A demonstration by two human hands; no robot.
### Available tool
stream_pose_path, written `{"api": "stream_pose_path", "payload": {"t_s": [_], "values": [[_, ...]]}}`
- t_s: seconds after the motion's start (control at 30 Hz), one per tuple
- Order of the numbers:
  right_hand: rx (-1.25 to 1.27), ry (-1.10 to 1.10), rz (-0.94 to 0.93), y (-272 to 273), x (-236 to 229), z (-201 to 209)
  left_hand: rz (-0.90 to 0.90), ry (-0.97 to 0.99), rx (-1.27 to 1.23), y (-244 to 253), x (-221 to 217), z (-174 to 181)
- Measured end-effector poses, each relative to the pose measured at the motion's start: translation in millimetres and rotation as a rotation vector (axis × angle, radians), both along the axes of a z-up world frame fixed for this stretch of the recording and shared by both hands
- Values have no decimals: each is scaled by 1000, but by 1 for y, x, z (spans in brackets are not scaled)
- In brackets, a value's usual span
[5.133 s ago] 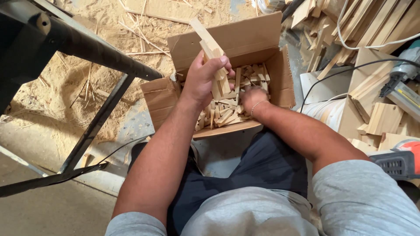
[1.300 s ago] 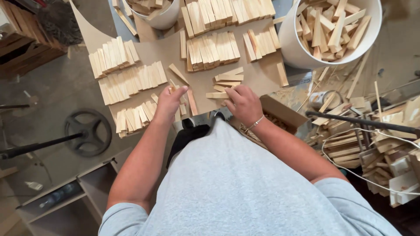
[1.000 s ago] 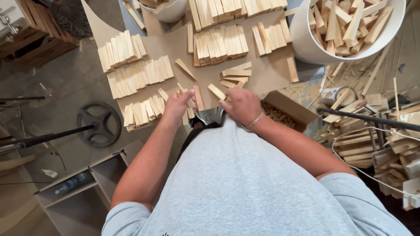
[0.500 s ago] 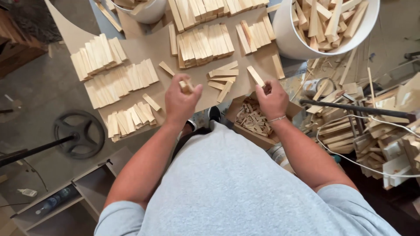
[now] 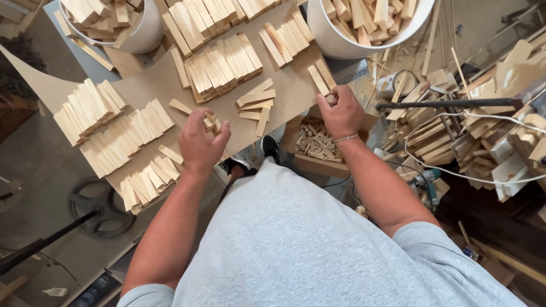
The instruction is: Sort and pack small wooden slats into a cardboard box and organize them on a workbench.
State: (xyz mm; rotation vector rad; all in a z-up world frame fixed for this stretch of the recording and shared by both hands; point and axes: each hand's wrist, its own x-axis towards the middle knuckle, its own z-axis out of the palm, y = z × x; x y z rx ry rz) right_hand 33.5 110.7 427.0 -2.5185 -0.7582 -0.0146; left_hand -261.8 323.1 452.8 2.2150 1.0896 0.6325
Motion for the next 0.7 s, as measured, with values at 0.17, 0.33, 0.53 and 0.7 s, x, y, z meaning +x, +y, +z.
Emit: {"api": "stream_pose_path", "payload": {"t_s": [0.17, 0.33, 0.53, 0.7], "values": [[16, -9, -19, -3, 2, -1, -6, 12, -49, -3, -6, 11], [26, -8, -8, -6, 6, -7, 13, 29, -67, -5, -10, 24], [50, -14, 32, -7, 7, -10, 37, 44, -82, -5, -19, 22], [139, -111, 77, -14, 15, -25, 63, 27, -93, -6, -24, 21]]}}
